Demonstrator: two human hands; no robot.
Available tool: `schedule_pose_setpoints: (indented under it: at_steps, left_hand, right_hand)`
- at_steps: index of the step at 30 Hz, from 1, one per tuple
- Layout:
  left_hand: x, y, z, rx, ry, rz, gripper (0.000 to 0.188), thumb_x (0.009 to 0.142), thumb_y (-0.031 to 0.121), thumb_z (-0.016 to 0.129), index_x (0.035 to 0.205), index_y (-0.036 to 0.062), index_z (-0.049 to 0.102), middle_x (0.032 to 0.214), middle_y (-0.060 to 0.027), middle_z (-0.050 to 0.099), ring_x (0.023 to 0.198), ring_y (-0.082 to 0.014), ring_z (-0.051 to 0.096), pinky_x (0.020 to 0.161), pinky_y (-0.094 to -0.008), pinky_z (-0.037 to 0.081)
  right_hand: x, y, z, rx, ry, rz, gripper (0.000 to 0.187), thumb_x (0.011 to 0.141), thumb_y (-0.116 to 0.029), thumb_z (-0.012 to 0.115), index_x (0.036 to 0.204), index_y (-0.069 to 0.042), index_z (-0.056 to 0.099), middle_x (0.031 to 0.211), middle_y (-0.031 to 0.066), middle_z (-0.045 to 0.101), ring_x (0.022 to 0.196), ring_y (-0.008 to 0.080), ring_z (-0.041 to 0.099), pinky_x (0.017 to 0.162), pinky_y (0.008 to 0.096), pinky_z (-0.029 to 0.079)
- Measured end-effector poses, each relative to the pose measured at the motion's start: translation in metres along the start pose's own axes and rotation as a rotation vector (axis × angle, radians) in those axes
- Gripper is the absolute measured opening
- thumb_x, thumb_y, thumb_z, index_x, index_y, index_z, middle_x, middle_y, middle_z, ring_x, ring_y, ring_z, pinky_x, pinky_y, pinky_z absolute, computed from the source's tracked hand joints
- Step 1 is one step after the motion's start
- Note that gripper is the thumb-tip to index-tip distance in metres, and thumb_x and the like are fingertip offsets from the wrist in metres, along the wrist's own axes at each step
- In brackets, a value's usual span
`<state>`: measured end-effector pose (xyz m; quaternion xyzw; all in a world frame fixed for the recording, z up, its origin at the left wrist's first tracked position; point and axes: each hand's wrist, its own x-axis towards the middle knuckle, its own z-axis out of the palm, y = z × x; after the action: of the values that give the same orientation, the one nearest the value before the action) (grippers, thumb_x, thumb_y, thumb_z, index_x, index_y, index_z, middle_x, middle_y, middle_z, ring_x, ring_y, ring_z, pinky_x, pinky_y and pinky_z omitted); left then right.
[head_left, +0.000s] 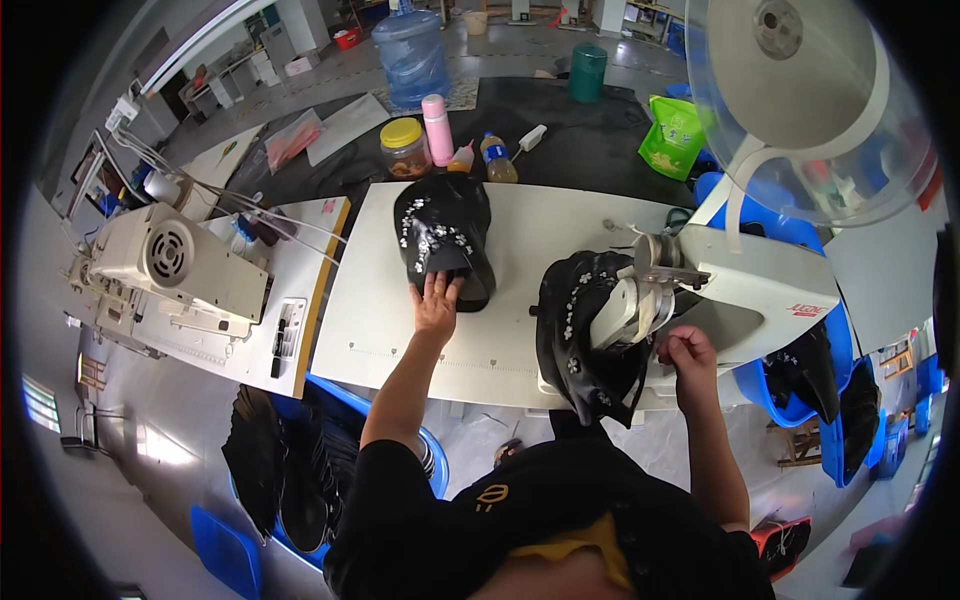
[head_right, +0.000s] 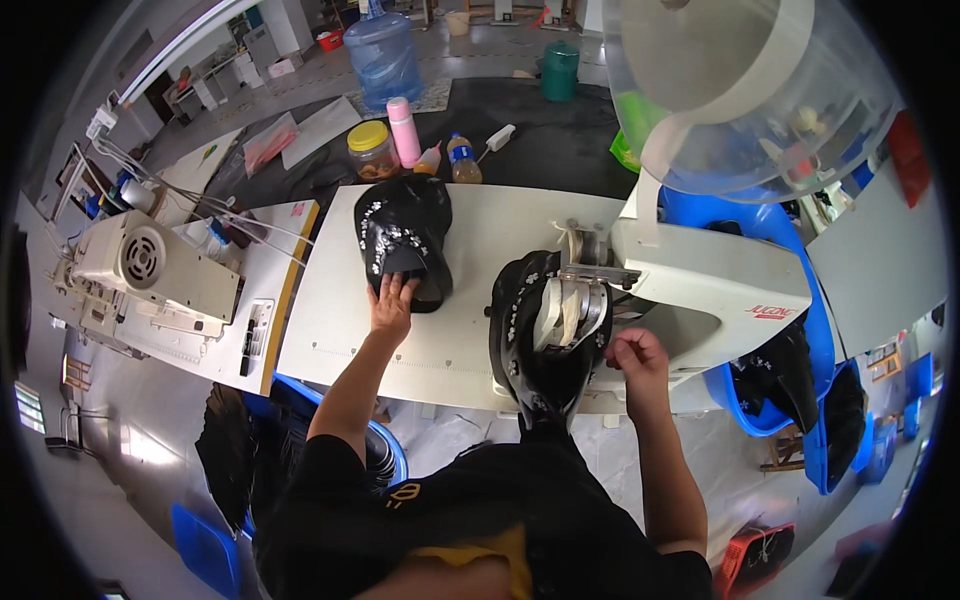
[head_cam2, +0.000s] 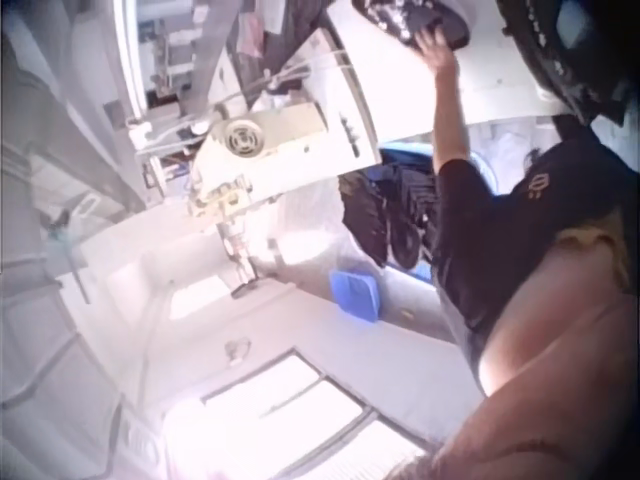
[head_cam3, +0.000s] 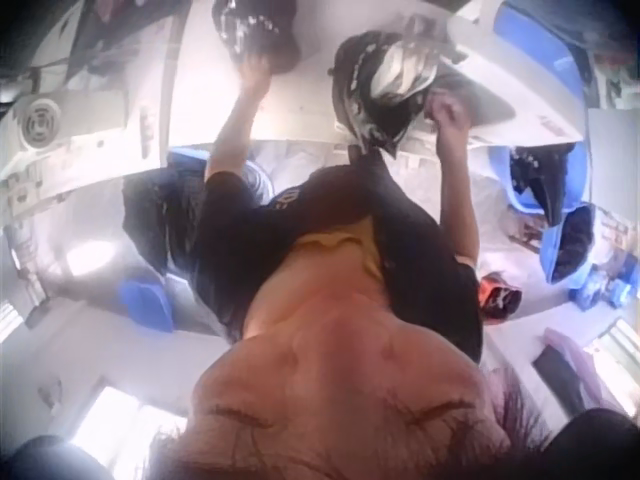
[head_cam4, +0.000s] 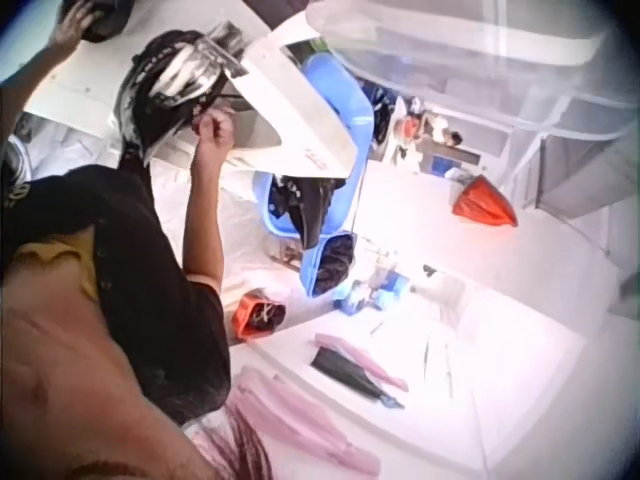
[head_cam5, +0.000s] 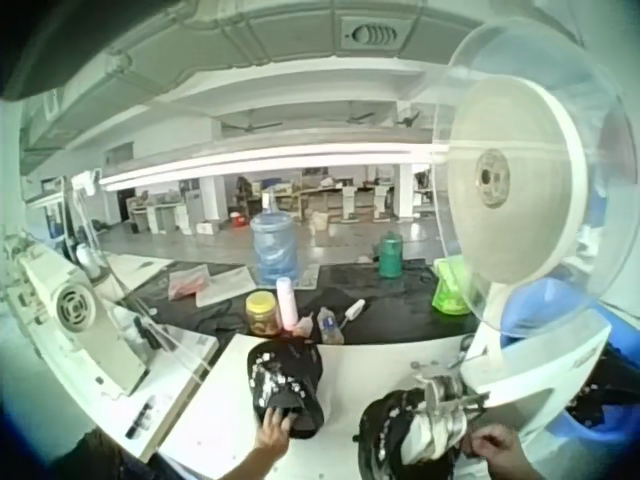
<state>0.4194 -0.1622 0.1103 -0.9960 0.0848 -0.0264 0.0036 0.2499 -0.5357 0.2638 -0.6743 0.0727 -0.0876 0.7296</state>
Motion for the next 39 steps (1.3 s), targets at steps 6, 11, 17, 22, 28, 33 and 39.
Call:
schedule_pose_setpoints:
  at_steps: [6,11,17,22,28,33,39]
  left_hand:
    - [0.039,-0.004,-0.005,0.329,-0.060,-0.008,0.060,0.092,0.016,0.036,0.144,0.0216,0.007,0.144,-0.0089,0.028,0.134,-0.0268,0.024,0.103,-0.0640,0.009]
    - [0.017,-0.018,-0.020,0.218,0.028,0.020,0.064,0.086,0.016,0.051,0.142,0.0196,0.019,0.138,-0.0109,0.037,0.131,-0.0276,0.030,0.103,-0.0634,0.010]
    - [-0.051,0.079,-0.120,-0.783,0.471,0.650,0.058,0.071,0.024,0.073,0.122,0.0071,0.049,0.122,-0.0143,0.050,0.113,-0.0306,0.048,0.091,-0.0440,0.040]
    - [-0.098,0.140,-0.206,-1.066,0.230,1.090,0.033,0.076,0.010,0.067,0.107,0.0051,0.057,0.096,-0.0113,0.060,0.091,-0.0281,0.058,0.082,-0.0381,0.045]
    - [-0.083,0.150,-0.214,-1.552,0.182,0.769,0.026,0.083,0.002,0.062,0.106,0.0016,0.048,0.099,-0.0052,0.056,0.084,-0.0101,0.055,0.077,-0.0247,0.044]
    - [-0.061,0.169,-0.223,-1.946,0.162,0.596,0.020,0.084,-0.005,0.057,0.094,0.0069,0.043,0.078,0.0004,0.046,0.069,-0.0070,0.044,0.064,-0.0204,0.038]
    - [-0.025,0.165,-0.210,-2.158,0.017,0.351,0.012,0.087,0.001,0.053,0.089,0.0088,0.044,0.077,0.0007,0.047,0.071,-0.0080,0.044,0.065,-0.0231,0.039]
  right_hand:
    - [-0.024,-0.034,0.024,-0.707,-0.282,-0.527,0.027,0.074,0.005,0.056,0.097,-0.007,0.058,0.103,0.0104,0.054,0.093,0.0237,0.054,0.077,0.0317,0.044]
    - [-0.021,-0.045,0.027,-1.078,-0.497,-0.720,0.028,0.061,-0.001,0.065,0.086,-0.010,0.057,0.112,0.0078,0.050,0.110,0.0298,0.046,0.084,0.0406,0.039]
    - [-0.018,-0.064,0.032,-1.076,-0.675,-0.741,0.016,0.067,-0.009,0.067,0.078,-0.009,0.056,0.095,0.0049,0.056,0.111,0.0307,0.044,0.086,0.0417,0.037]
    - [-0.003,-0.083,0.031,-0.948,-0.706,-0.787,0.017,0.068,-0.012,0.069,0.076,-0.007,0.054,0.078,0.0059,0.055,0.089,0.0273,0.049,0.072,0.0377,0.039]
    - [0.016,-0.080,0.014,-0.304,-0.478,-0.552,0.019,0.074,-0.013,0.070,0.082,-0.003,0.056,0.076,0.0030,0.054,0.081,0.0162,0.050,0.069,0.0287,0.040]
    - [0.035,-0.042,0.023,0.448,-0.365,-0.116,0.028,0.083,-0.014,0.064,0.106,-0.001,0.057,0.104,0.0088,0.059,0.093,0.0157,0.057,0.080,0.0298,0.046]
    - [0.064,-0.045,0.045,0.690,-0.260,-0.138,0.031,0.086,-0.011,0.057,0.115,-0.001,0.051,0.106,0.0069,0.059,0.097,0.0183,0.057,0.088,0.0331,0.045]
